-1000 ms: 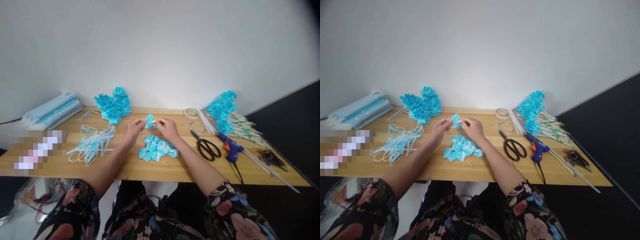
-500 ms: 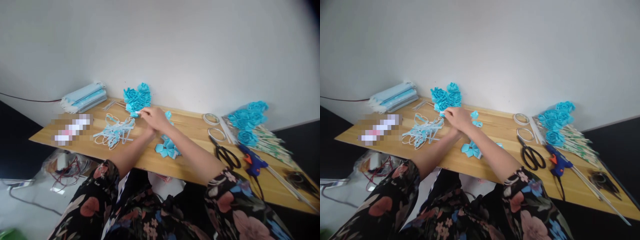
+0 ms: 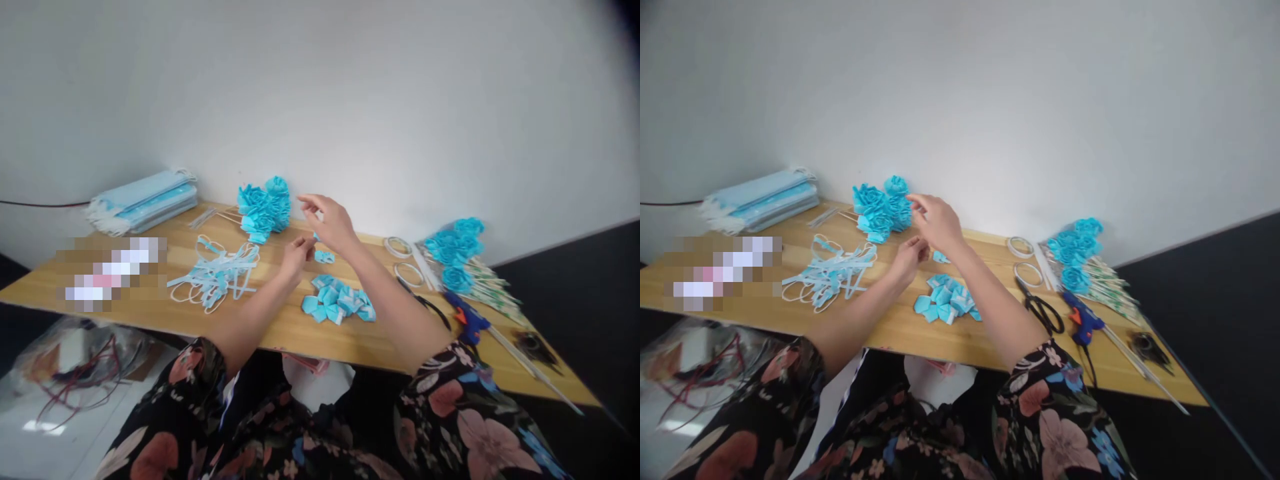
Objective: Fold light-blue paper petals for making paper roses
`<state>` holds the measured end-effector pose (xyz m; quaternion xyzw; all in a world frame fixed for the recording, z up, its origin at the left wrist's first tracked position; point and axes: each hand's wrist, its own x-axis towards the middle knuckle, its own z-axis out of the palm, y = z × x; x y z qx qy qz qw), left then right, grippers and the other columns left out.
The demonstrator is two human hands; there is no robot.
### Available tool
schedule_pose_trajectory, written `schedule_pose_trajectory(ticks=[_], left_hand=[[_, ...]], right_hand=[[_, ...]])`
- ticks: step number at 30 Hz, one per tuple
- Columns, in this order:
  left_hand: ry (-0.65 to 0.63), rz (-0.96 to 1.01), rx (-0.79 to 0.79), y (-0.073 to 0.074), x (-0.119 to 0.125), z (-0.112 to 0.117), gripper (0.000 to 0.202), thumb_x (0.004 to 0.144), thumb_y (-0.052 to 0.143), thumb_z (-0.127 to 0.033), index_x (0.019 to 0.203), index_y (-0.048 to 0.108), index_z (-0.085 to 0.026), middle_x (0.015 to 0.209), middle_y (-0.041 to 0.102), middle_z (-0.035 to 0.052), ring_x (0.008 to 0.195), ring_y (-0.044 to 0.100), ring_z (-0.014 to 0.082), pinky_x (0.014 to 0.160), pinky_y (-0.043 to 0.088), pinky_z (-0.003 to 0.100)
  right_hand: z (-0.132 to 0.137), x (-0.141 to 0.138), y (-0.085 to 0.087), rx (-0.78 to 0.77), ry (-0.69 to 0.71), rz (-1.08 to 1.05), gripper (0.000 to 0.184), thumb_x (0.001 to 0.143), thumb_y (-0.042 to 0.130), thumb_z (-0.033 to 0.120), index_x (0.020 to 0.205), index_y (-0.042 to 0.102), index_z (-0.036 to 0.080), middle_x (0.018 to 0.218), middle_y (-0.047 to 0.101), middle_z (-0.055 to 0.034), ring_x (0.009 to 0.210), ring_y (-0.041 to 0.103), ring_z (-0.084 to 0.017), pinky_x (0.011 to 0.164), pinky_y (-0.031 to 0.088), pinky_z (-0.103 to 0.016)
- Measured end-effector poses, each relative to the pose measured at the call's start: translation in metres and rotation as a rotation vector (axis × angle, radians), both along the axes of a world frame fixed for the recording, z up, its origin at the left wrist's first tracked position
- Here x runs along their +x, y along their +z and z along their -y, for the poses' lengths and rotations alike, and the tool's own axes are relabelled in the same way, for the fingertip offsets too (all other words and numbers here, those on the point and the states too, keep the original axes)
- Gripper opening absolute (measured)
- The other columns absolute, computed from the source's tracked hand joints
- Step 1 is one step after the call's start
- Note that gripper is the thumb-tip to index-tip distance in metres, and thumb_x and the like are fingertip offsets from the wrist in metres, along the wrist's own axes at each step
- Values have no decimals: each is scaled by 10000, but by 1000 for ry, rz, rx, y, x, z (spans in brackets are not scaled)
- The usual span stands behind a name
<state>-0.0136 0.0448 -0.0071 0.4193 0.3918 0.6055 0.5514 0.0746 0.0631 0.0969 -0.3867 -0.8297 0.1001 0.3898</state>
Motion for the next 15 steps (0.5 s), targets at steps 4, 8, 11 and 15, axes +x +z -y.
schedule_pose_trajectory(ticks=[4, 8, 11, 15], left_hand=[[-49, 44, 29, 2, -1, 4, 244, 717, 660, -368, 658, 526, -172, 543, 468, -46, 505, 405, 71, 520, 307, 223], [-109, -11, 34, 0, 1, 4, 291, 704, 671, -400, 620, 501, -178, 519, 451, -50, 495, 394, 73, 510, 304, 225], [-116, -32, 22, -1, 3, 4, 288, 693, 680, -409, 639, 519, -177, 520, 455, -53, 486, 387, 70, 505, 305, 221], [-138, -66, 22, 1, 2, 6, 291, 693, 690, -426, 673, 561, -166, 523, 468, -52, 483, 382, 69, 505, 308, 215]], right_hand=[[-6, 71, -19, -319, -196, -200, 238, 815, 558, 227, 985, 716, 177, 955, 738, -53, 853, 640, -160, 825, 493, -317], [6, 97, -44, -653, -125, -374, 231, 804, 606, 322, 932, 732, 176, 872, 742, -50, 739, 630, -119, 724, 498, -257], [16, 94, -49, -703, -14, -442, 259, 774, 640, 401, 835, 728, 165, 827, 732, -41, 737, 623, -115, 735, 492, -248], [17, 87, -46, -658, 11, -397, 203, 712, 663, 355, 703, 687, 153, 705, 685, -1, 692, 596, -106, 727, 467, -240]])
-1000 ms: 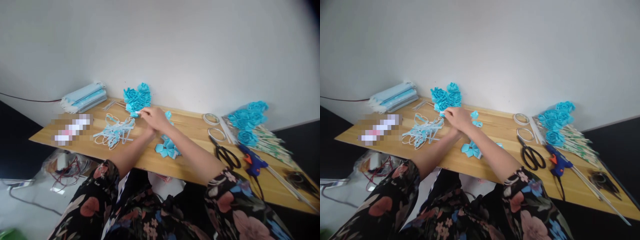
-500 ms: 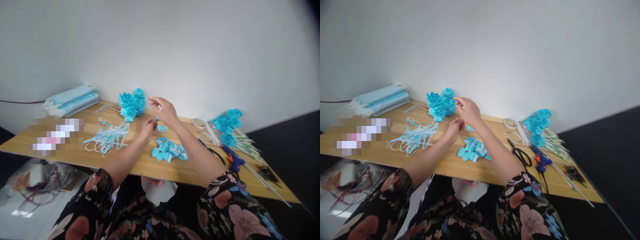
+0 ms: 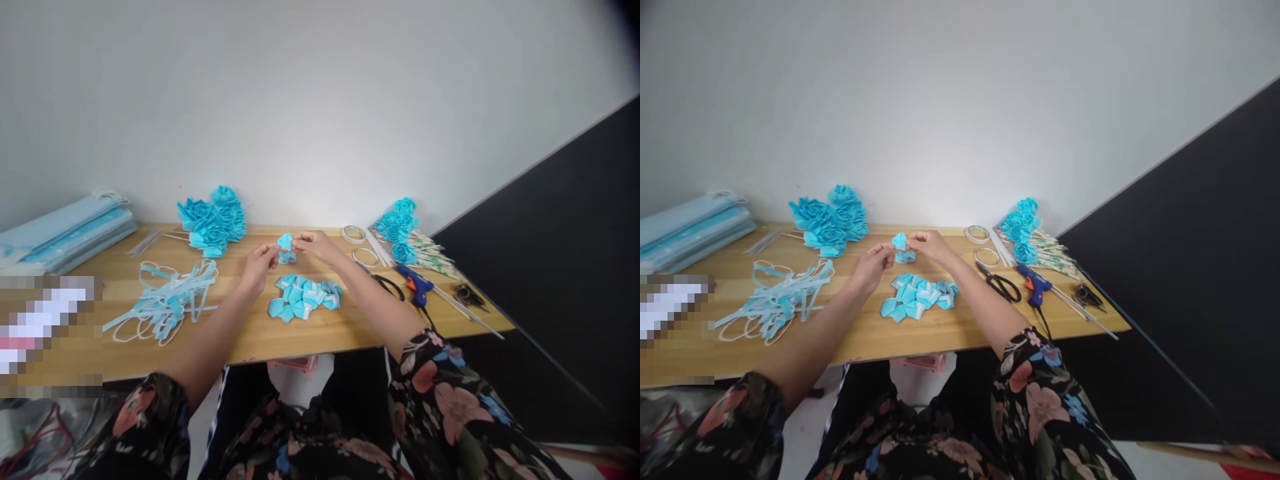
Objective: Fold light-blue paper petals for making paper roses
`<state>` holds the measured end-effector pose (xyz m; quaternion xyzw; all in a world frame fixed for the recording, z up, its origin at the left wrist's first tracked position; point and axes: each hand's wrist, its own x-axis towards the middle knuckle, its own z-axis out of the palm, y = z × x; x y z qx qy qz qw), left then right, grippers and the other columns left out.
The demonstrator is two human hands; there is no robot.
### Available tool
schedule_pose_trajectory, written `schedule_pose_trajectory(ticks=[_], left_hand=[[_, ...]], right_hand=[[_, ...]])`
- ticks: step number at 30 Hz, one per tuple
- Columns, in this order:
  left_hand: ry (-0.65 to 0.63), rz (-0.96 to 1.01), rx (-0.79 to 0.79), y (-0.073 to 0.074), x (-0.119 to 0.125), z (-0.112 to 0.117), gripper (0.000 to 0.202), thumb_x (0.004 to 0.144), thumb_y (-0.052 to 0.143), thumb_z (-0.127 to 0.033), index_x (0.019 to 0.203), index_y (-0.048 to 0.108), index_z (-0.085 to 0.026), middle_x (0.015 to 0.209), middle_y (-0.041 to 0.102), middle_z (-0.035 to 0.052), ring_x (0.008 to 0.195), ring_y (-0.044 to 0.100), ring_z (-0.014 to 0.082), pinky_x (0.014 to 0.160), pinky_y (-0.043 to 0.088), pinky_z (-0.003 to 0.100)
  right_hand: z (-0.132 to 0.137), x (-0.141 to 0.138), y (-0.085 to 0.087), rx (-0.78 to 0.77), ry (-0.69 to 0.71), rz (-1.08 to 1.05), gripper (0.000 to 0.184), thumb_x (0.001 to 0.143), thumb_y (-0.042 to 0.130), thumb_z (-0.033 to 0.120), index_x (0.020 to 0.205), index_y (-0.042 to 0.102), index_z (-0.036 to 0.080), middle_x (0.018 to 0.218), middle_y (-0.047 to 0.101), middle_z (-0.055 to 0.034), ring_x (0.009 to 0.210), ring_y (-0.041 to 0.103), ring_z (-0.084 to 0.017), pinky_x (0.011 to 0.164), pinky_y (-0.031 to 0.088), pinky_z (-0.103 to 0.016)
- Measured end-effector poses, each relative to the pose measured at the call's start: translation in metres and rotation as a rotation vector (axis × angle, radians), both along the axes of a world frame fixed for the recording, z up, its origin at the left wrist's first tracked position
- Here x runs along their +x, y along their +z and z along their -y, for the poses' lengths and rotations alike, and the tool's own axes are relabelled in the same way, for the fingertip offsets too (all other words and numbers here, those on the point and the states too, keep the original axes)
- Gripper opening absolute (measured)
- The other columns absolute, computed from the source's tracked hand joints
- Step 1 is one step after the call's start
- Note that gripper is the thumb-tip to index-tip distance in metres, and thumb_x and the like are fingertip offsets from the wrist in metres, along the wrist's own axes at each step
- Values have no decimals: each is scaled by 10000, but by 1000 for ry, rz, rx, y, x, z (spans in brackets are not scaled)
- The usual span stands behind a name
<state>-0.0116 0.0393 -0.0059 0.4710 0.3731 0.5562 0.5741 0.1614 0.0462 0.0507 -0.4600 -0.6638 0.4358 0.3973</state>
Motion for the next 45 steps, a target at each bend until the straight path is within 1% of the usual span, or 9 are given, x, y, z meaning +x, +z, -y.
schedule_pose_trajectory(ticks=[4, 7, 10, 13, 17, 24, 28, 36, 45], left_hand=[[39, -63, 50, 4, -3, 1, 263, 718, 671, -415, 760, 641, -157, 554, 506, -40, 506, 413, 79, 516, 319, 214], [116, -223, 104, 5, -4, -1, 252, 733, 644, -367, 868, 707, -165, 557, 537, -37, 511, 439, 96, 514, 322, 218], [143, -449, 196, 1, -4, -1, 199, 759, 619, -298, 855, 749, -181, 629, 650, 6, 584, 552, 139, 572, 390, 236], [127, -768, 303, -3, -3, 1, 245, 820, 572, -263, 950, 773, -211, 904, 761, 62, 787, 671, 204, 703, 459, 275], [87, -1203, 356, -5, -3, 4, 342, 882, 491, -259, 1119, 736, -250, 1146, 723, 61, 1013, 681, 240, 815, 483, 300], [45, -1556, 418, 1, 3, 5, 380, 916, 419, -254, 1147, 720, -266, 1154, 718, 62, 1027, 681, 241, 893, 457, 335], [-13, -1680, 459, 2, 6, 4, 383, 929, 393, -253, 1124, 723, -249, 1108, 732, 93, 985, 687, 241, 885, 433, 356], [-15, -1741, 460, -2, 8, 3, 384, 944, 375, -267, 1127, 712, -248, 1011, 752, 101, 906, 692, 232, 850, 396, 358], [-7, -1727, 437, -1, 9, 4, 396, 937, 372, -263, 1138, 713, -249, 1015, 752, 99, 918, 692, 255, 855, 411, 381]], right_hand=[[-7, 6, -1, 80, -85, -3, 200, 719, 646, 348, 670, 663, 155, 647, 637, 15, 616, 540, -84, 661, 448, -224], [-9, 18, -6, 5, -121, -99, 220, 714, 678, 383, 717, 665, 163, 688, 636, 6, 600, 525, -82, 590, 459, -216], [-6, 32, -15, -135, -170, -170, 243, 662, 749, 381, 730, 668, 163, 696, 627, -3, 606, 529, -90, 527, 471, -204], [-3, 44, -26, -218, -169, -234, 258, 622, 796, 352, 755, 677, 165, 708, 627, 2, 633, 540, -90, 508, 482, -185], [-5, 53, -36, -274, -174, -276, 236, 624, 811, 294, 756, 671, 157, 713, 650, -3, 663, 575, -94, 513, 492, -168], [-17, 50, -39, -275, -148, -334, 164, 697, 757, 190, 806, 644, 142, 682, 657, 4, 609, 592, -77, 537, 504, -169], [-19, 45, -48, -280, -213, -348, 238, 723, 718, 136, 917, 583, 168, 643, 652, 31, 560, 591, -81, 500, 485, -169], [-17, 39, -60, -205, -201, -177, 80, 782, 642, 129, 833, 594, 167, 579, 617, 48, 473, 548, -65, 447, 461, -153], [-21, 32, -62, -210, -209, -39, 66, 793, 616, 94, 788, 636, 157, 574, 618, 31, 497, 554, -68, 416, 436, -134]])
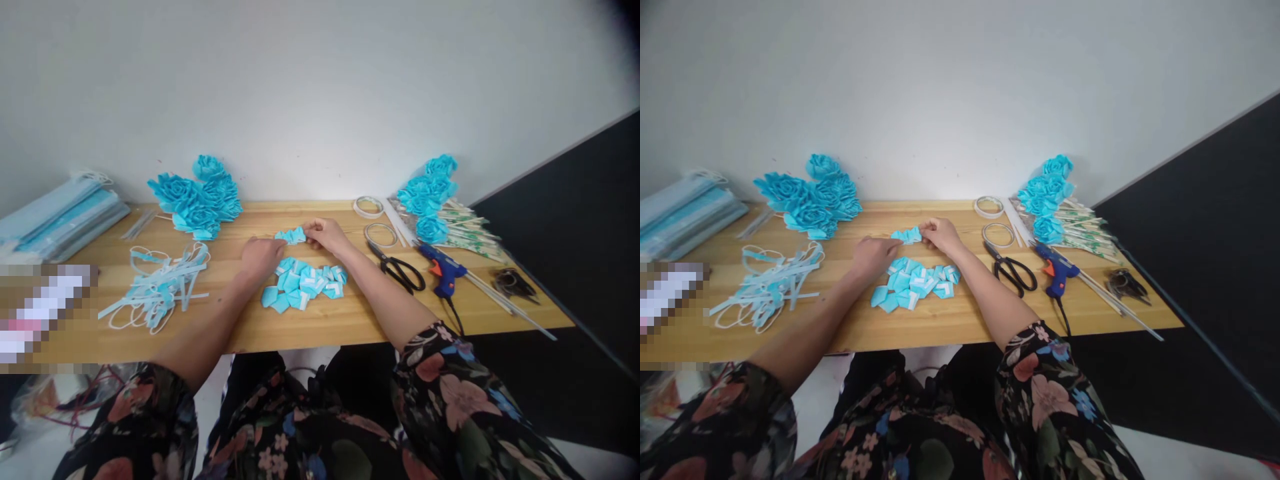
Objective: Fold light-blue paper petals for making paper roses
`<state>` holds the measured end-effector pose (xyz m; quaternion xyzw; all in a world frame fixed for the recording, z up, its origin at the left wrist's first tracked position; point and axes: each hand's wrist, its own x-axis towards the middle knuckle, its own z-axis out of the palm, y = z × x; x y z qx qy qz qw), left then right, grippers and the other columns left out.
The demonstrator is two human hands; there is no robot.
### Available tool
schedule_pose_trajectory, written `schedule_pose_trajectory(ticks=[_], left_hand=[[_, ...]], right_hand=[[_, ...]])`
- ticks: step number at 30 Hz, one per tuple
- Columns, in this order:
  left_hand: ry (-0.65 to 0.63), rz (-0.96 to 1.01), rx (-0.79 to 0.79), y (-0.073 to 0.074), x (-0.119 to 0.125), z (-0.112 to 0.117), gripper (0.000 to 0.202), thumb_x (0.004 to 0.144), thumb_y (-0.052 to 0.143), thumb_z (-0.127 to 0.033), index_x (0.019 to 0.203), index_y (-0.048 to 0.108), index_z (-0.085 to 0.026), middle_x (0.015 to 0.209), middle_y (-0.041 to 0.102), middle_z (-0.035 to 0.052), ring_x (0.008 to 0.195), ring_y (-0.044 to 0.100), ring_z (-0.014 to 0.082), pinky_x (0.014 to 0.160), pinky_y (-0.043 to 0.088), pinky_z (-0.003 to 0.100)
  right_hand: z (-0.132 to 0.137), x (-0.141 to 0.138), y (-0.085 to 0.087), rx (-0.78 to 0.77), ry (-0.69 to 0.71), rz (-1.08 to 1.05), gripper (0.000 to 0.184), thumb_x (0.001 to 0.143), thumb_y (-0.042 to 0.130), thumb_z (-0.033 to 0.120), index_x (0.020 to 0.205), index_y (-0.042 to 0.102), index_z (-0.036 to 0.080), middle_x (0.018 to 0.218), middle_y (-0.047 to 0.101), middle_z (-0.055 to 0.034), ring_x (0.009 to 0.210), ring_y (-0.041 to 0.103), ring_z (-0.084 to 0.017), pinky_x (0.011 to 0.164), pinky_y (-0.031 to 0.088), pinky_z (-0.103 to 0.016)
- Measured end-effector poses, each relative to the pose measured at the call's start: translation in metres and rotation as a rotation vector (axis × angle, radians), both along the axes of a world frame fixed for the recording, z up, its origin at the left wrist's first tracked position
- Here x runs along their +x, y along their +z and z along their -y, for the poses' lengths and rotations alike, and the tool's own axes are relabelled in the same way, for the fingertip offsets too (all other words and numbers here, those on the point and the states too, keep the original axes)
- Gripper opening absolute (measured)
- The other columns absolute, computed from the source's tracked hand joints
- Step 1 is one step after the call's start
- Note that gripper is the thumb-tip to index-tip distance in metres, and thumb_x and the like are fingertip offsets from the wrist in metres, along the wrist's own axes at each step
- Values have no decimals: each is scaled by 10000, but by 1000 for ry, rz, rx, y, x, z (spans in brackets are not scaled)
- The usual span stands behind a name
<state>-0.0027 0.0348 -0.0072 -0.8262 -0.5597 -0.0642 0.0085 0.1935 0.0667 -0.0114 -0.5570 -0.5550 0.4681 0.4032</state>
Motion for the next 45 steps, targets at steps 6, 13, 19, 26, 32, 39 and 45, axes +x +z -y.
schedule_pose_trajectory(ticks=[6, 13, 19, 26, 32, 39, 45], left_hand=[[15, 19, -10, 1, 0, 0, 391, 933, 381, -260, 1136, 715, -254, 1018, 752, 98, 932, 691, 250, 866, 419, 374], [20, 22, -24, -2, 0, -3, 387, 935, 384, -264, 1143, 711, -273, 1008, 756, 76, 903, 695, 231, 855, 433, 360], [16, 44, -31, -2, -1, -3, 392, 941, 379, -273, 1157, 706, -278, 1027, 754, 72, 939, 692, 232, 873, 438, 359], [33, 22, -69, 6, 1, 0, 394, 941, 386, -282, 1185, 695, -271, 1032, 752, 81, 932, 692, 234, 868, 444, 349], [45, 35, -89, 6, 0, 0, 398, 934, 392, -275, 1197, 691, -280, 1062, 747, 80, 953, 692, 245, 854, 459, 354], [54, 77, -92, 4, -1, -1, 385, 926, 408, -278, 1172, 704, -280, 1081, 744, 65, 954, 689, 238, 873, 463, 347], [123, 330, -84, 5, -4, -3, 386, 918, 438, -310, 1215, 680, -259, 1072, 748, 44, 924, 684, 199, 787, 464, 262]], right_hand=[[2, -2, 5, -17, -9, 37, 54, 809, 606, 113, 819, 640, 154, 638, 671, 7, 517, 574, -68, 394, 386, -123], [-3, -2, -5, 17, -16, 193, 108, 793, 597, 129, 869, 665, 164, 698, 700, -1, 541, 600, -76, 402, 376, -126], [-6, -2, -10, 91, -11, 298, 127, 771, 600, 138, 855, 683, 187, 658, 684, 12, 533, 594, -89, 460, 412, -162], [-1, -3, -3, 110, -8, 347, 149, 769, 596, 130, 874, 680, 194, 652, 675, 20, 579, 614, -111, 593, 483, -219], [3, -3, 0, 148, -26, 391, 228, 749, 606, 131, 967, 642, 190, 655, 664, 37, 591, 605, -110, 609, 466, -219], [2, -3, 0, 169, -29, 466, 232, 750, 620, 155, 976, 647, 202, 713, 681, 31, 625, 602, -117, 640, 454, -228], [1, -3, -2, 208, -28, 504, 263, 751, 621, 159, 1007, 657, 204, 751, 691, 24, 651, 603, -122, 660, 437, -236]])
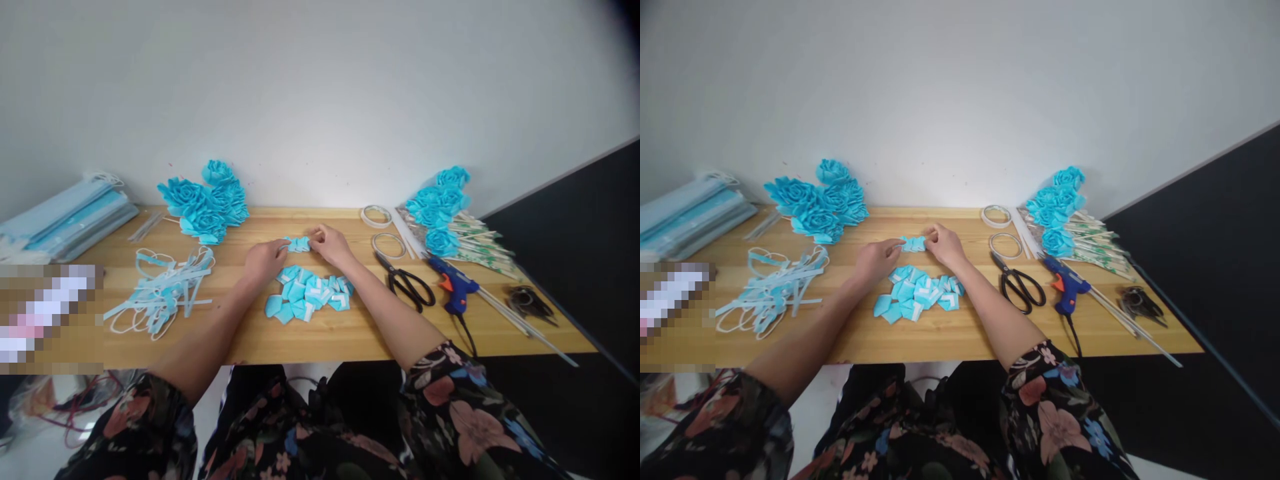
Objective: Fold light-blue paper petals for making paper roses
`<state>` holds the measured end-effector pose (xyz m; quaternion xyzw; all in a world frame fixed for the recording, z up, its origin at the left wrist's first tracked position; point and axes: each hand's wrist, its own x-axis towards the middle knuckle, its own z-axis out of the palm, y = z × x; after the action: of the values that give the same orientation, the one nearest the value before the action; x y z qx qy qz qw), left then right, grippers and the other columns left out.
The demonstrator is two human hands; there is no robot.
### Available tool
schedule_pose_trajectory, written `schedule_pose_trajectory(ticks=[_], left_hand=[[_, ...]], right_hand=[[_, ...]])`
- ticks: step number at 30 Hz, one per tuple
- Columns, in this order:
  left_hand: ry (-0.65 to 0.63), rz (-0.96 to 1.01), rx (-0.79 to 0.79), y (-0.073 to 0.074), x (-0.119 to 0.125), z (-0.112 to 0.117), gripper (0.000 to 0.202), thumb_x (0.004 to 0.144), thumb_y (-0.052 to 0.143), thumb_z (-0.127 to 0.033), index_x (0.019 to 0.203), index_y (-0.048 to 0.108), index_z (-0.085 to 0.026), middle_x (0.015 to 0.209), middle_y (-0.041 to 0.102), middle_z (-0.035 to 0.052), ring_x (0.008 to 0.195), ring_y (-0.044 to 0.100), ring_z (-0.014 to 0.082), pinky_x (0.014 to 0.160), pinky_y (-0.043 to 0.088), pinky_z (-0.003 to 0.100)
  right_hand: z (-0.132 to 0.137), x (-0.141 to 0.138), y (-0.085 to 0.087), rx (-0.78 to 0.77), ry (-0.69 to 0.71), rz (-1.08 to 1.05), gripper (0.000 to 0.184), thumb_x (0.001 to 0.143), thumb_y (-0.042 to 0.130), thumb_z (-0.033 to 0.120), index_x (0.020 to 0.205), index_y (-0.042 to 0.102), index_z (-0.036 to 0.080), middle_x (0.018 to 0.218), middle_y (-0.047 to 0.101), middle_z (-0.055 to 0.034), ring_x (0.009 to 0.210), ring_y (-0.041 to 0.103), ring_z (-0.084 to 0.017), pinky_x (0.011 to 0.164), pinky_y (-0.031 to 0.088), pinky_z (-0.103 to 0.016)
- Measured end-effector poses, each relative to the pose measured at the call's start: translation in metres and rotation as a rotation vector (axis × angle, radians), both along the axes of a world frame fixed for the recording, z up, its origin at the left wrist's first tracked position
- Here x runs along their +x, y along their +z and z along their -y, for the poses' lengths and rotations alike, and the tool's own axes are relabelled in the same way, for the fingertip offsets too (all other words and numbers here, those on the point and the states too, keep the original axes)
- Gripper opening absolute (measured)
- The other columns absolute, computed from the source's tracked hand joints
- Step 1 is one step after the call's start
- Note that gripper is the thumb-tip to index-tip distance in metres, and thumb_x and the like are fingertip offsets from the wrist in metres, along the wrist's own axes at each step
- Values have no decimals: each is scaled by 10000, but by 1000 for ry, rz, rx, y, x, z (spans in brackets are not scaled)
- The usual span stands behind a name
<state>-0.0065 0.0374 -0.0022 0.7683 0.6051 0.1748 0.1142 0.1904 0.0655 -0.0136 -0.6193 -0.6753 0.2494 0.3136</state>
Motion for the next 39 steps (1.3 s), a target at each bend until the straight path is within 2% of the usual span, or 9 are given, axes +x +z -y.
schedule_pose_trajectory(ticks=[6, 15, 18, 22, 26, 28, 31, 34, 39], left_hand=[[30, -7, 34, 0, 1, -3, 381, 926, 432, -354, 1209, 672, -265, 921, 756, 36, 832, 678, 191, 716, 448, 253], [-197, -229, -1, 42, 18, -9, 432, 870, 399, -208, 1183, 696, -238, 1107, 735, 83, 986, 680, 251, 828, 488, 313], [-214, -270, -31, 41, 22, -18, 424, 856, 409, -213, 1142, 722, -236, 1113, 735, 75, 1001, 675, 242, 845, 493, 300], [-213, -296, -82, 30, 23, -32, 406, 834, 427, -231, 1078, 751, -251, 1101, 741, 58, 995, 677, 232, 830, 490, 275], [-236, -306, -137, 27, 22, -45, 388, 821, 446, -248, 1042, 763, -279, 1076, 749, 40, 966, 683, 222, 789, 478, 254], [-270, -316, -156, 31, 23, -50, 369, 824, 460, -278, 1029, 767, -296, 1065, 753, 32, 956, 683, 213, 776, 466, 242], [-309, -333, -197, 40, 24, -55, 344, 814, 486, -321, 999, 775, -312, 1030, 761, 30, 881, 682, 199, 731, 450, 233], [-316, -383, -271, 50, 26, -57, 345, 797, 497, -339, 996, 777, -313, 994, 765, 30, 777, 658, 185, 673, 430, 233], [-333, -383, -362, 58, 26, -59, 388, 782, 485, -309, 1044, 769, -274, 873, 753, 7, 706, 598, 164, 641, 403, 235]], right_hand=[[2, 0, -1, 11, 0, -2, 299, 757, 618, 171, 1053, 640, 207, 779, 699, 20, 669, 611, -130, 657, 434, -241], [4, -1, 0, 15, 2, 9, 342, 767, 596, 162, 1103, 609, 224, 765, 691, 30, 688, 618, -135, 641, 417, -234], [6, -2, 1, 31, -3, 35, 337, 769, 601, 175, 1101, 619, 229, 776, 694, 27, 687, 614, -141, 662, 422, -246], [6, -1, 1, 54, 11, 31, 323, 781, 602, 182, 1101, 623, 219, 772, 698, 16, 706, 625, -156, 691, 437, -259], [8, 3, 2, 68, 2, -2, 288, 852, 535, 206, 1126, 625, 203, 771, 710, -2, 721, 636, -162, 708, 447, -259], [11, 5, 5, 136, -14, 51, 290, 873, 486, 192, 1112, 650, 201, 823, 721, -21, 765, 641, -175, 734, 449, -271], [20, 5, 12, 218, 109, 176, 295, 858, 476, 154, 1016, 713, 232, 969, 720, -30, 913, 632, -191, 779, 445, -276], [28, 2, 16, 210, 219, 281, 312, 854, 475, 143, 944, 748, 263, 1041, 696, -26, 998, 604, -199, 753, 442, -270], [30, -3, 15, 186, 222, 363, 330, 889, 463, 171, 1024, 741, 286, 1053, 674, -36, 1009, 587, -204, 712, 433, -267]])
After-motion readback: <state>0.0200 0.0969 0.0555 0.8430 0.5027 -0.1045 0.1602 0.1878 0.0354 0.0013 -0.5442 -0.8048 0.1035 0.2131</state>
